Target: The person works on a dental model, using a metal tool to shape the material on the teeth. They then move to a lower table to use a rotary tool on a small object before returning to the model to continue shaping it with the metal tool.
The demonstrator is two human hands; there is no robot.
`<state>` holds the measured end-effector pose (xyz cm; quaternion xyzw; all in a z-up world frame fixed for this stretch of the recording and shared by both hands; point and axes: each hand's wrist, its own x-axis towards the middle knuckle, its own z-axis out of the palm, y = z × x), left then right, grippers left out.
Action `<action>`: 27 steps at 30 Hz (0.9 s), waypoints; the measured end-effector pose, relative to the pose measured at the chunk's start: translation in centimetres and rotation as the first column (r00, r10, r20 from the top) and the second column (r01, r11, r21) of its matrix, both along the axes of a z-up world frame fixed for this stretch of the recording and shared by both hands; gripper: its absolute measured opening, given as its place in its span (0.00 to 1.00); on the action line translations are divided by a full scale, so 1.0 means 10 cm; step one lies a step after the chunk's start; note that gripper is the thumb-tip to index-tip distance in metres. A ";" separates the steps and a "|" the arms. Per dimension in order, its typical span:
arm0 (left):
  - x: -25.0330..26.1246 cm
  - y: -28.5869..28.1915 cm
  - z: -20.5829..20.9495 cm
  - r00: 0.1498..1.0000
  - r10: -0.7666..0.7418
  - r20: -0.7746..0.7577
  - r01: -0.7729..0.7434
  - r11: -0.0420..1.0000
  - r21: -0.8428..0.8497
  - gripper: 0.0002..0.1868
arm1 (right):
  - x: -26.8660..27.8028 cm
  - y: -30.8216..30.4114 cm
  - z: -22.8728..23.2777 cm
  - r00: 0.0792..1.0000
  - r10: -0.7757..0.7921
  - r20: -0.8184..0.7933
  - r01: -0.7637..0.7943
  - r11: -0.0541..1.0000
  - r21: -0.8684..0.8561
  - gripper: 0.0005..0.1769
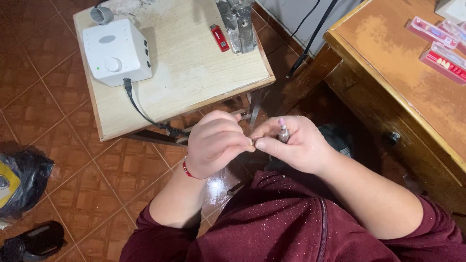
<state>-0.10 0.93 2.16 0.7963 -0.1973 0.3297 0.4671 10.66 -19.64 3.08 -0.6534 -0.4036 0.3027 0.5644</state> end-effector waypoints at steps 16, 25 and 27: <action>0.02 -0.05 0.03 0.998 0.008 0.057 -0.019 0.978 0.206 0.09 | -0.03 -0.03 -0.20 0.980 -0.044 -0.196 0.022 0.994 -0.110 0.02; 0.64 0.81 -0.75 0.953 0.302 -0.011 -0.257 0.828 0.498 0.06 | 0.41 0.06 -0.64 0.960 -0.212 0.183 0.261 0.915 -0.307 0.06; 0.85 1.11 -0.90 0.738 0.572 -0.358 -0.223 0.707 0.671 0.04 | 0.49 0.07 -0.69 0.929 -0.185 0.322 0.329 0.810 -0.486 0.09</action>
